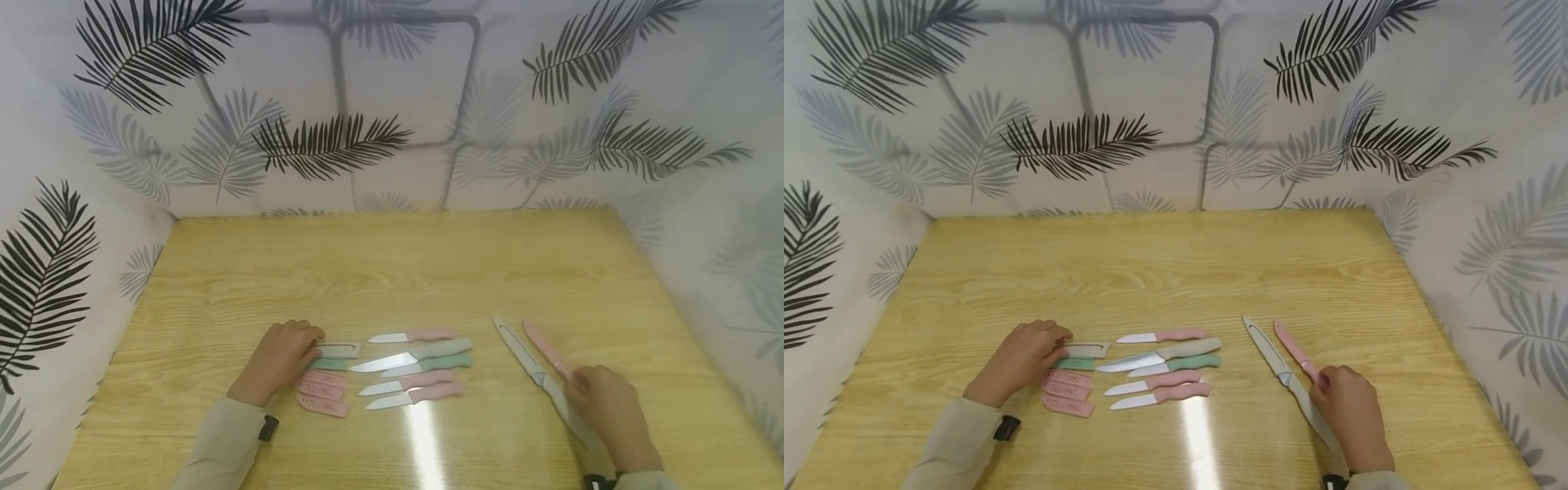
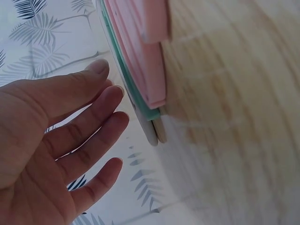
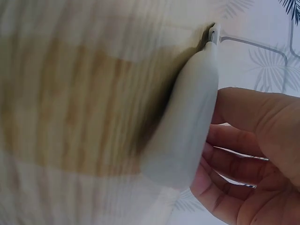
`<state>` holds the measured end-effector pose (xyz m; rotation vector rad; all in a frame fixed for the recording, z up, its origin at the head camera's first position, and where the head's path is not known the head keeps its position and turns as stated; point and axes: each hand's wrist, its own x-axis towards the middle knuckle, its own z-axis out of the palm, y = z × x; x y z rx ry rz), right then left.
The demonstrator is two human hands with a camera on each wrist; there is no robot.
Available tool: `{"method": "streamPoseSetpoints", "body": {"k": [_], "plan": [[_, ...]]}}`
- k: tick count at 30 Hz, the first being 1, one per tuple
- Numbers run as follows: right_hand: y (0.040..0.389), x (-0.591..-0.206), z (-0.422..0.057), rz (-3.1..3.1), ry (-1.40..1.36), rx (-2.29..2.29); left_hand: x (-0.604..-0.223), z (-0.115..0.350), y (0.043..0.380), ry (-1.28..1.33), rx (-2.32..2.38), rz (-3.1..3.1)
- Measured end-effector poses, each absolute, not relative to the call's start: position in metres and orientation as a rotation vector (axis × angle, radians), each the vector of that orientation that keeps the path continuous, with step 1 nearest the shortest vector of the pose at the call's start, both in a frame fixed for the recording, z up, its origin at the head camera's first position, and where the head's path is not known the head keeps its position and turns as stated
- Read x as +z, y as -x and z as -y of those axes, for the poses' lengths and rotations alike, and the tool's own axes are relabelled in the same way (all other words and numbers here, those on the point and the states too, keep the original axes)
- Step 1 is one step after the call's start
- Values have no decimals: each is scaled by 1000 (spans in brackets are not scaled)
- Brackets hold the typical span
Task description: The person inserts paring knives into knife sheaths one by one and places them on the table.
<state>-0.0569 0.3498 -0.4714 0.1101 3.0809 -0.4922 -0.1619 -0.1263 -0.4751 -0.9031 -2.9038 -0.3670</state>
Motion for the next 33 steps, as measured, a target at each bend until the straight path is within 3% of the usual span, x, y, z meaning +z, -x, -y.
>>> {"method": "streamPoseSetpoints", "body": {"k": [33], "plan": [[55,-465,-331,-2860,-263,-535,-474,128,161,884,-338,2895]]}}
